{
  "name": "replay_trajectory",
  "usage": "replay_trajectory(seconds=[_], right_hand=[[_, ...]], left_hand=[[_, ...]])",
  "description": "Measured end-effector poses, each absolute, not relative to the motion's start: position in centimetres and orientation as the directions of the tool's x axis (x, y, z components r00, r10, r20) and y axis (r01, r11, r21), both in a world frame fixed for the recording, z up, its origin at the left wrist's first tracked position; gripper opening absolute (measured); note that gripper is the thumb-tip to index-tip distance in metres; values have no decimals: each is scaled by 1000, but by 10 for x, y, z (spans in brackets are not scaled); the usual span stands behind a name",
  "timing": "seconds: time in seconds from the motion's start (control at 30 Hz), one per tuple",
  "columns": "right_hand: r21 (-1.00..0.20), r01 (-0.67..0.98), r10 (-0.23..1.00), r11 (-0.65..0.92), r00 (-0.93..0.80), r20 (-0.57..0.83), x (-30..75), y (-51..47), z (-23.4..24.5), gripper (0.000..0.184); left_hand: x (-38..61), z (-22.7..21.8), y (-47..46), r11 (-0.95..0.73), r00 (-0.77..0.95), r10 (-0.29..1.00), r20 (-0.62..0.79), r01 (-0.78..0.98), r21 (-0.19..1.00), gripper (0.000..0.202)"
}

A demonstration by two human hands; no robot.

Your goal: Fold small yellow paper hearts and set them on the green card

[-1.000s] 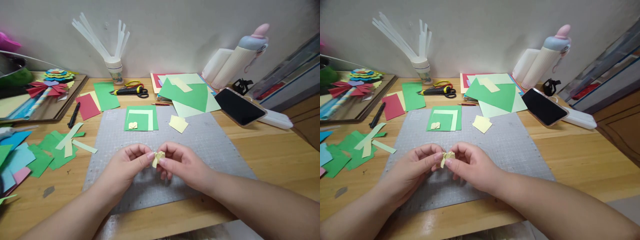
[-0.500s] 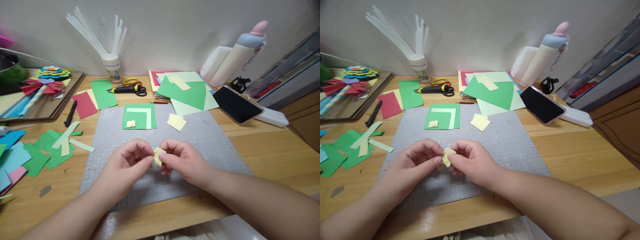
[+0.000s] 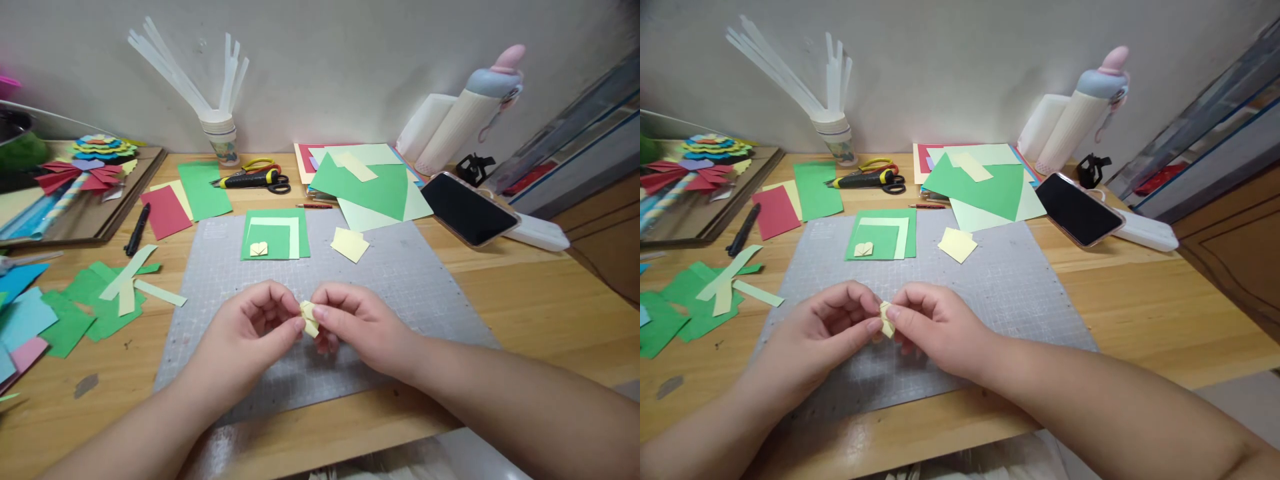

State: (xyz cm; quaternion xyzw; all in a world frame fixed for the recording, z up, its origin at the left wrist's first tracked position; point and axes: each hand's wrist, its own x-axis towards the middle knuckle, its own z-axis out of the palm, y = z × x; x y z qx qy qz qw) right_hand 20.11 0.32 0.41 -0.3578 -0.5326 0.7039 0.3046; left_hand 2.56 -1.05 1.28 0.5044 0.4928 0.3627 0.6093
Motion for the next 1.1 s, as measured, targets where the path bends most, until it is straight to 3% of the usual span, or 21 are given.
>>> replay_trajectory(seconds=[0.3,0.47,0.67,0.9,1.1], right_hand=[[-990,113,847,-83,-515,-130,199,0,2,16],[-990,28,858,-141,-495,-137,199,2,0,15],[-984,49,859,-172,-482,-174,201,3,0,16],[-974,-27,860,-224,-476,-184,200,5,0,15],[-920,-106,802,-377,-535,-266,202,9,-2,29]], left_hand=[[28,14,-11,240,172,959,-228,-58,969,17],[30,10,-11,304,288,921,-262,-110,946,31],[27,15,-10,304,294,912,-285,-19,952,13],[25,12,-8,357,296,893,-339,-7,934,18],[24,11,-7,377,223,909,-352,-79,923,19]])
